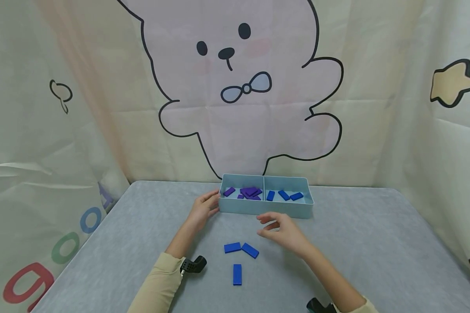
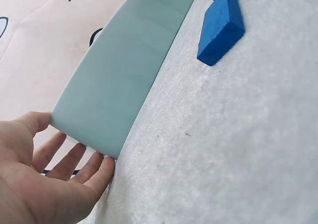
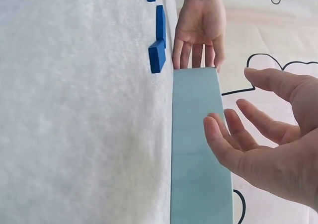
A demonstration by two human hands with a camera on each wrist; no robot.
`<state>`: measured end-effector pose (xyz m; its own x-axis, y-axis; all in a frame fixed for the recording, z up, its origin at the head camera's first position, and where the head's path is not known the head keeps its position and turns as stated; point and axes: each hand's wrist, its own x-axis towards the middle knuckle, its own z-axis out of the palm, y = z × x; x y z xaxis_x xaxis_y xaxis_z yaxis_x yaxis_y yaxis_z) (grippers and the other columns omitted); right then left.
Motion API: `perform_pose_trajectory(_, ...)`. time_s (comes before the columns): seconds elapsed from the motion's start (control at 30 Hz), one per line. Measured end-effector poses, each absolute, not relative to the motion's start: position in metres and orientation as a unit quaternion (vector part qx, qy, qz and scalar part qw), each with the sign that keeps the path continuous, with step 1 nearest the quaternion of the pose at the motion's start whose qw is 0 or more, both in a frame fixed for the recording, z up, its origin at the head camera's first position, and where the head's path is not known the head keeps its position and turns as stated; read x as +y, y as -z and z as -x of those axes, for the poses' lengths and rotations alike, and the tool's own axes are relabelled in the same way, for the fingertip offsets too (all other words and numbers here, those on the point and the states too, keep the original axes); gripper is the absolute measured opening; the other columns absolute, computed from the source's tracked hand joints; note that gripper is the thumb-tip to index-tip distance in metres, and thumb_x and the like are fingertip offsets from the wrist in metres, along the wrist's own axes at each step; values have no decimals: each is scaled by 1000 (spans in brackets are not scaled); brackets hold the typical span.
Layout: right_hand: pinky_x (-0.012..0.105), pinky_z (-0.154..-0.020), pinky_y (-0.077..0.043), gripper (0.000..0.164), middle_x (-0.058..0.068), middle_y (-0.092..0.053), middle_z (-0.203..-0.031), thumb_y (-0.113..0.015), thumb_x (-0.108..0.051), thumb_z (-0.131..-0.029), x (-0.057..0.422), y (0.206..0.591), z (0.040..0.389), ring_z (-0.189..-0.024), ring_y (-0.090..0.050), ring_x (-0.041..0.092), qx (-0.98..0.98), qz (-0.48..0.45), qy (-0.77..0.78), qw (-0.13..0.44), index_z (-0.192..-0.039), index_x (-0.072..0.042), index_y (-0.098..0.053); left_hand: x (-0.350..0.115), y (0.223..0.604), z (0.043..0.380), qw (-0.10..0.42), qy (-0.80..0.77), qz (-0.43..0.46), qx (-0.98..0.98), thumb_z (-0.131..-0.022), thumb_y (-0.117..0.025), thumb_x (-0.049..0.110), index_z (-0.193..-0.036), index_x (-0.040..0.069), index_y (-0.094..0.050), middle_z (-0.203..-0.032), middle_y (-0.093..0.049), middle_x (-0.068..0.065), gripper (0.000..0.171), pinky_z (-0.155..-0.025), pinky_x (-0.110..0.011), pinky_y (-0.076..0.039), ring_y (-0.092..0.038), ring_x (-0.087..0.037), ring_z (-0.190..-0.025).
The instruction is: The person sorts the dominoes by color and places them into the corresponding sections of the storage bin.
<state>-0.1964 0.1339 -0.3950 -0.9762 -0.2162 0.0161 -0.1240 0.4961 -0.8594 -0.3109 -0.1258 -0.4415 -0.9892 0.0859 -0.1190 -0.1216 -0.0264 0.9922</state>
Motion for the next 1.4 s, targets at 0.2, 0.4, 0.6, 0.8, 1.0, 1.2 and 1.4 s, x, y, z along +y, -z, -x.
perform_pose_trajectory(0.2,40,-83,-64,42,23,-71,-123,-79,-12,-94,137,400,194,-104,-69,29,851,147,496,85,-130,5,-68,-124,441,311,72,-715,10,695,-110,-58,22,-152,0,-54,-157,-52,-23,48,-116,-54,-46,-54,-43,-141)
perform_pose_trajectory(0.4,38,-83,-63,40,23,-71,-122,-78,-10,-95,139,405,196,-103,-69,28,841,173,501,107,-131,6,-67,-123,441,311,70,-715,9,696,-110,-58,22,-152,0,-54,-158,-52,-22,48,-116,-54,-46,-54,-42,-142)
perform_pose_trajectory(0.6,45,-92,-62,40,22,-72,-121,-78,-10,-95,138,413,200,-104,-71,29,836,201,494,132,-131,6,-67,-123,442,311,67,-712,6,699,-109,-60,23,-152,0,-54,-155,-53,-24,49,-114,-52,-48,-55,-42,-141)
perform_pose_trajectory(0.8,45,-93,-62,42,21,-73,-120,-80,-7,-92,137,420,203,-102,-72,27,829,215,496,147,-130,7,-67,-122,442,312,66,-710,3,701,-109,-59,23,-152,-1,-54,-156,-52,-25,49,-115,-54,-47,-54,-43,-141)
perform_pose_trajectory(1.0,41,-93,-61,43,17,-73,-122,-81,-5,-91,135,428,206,-101,-70,22,825,216,494,167,-131,5,-68,-122,442,312,66,-715,12,696,-109,-59,22,-152,0,-54,-156,-52,-23,48,-115,-52,-47,-54,-41,-141)
perform_pose_trajectory(1.2,27,-87,-57,42,14,-74,-120,-82,-5,-90,131,437,209,-98,-66,19,824,228,492,165,-129,4,-70,-124,443,313,69,-716,10,695,-110,-57,21,-153,-1,-52,-157,-50,-25,49,-116,-53,-46,-53,-43,-142)
perform_pose_trajectory(1.4,21,-81,-51,40,13,-74,-121,-85,-7,-89,125,444,207,-95,-59,17,835,233,475,149,-126,2,-72,-125,444,310,70,-715,7,696,-110,-57,22,-154,0,-51,-158,-49,-25,49,-116,-53,-45,-53,-44,-142)
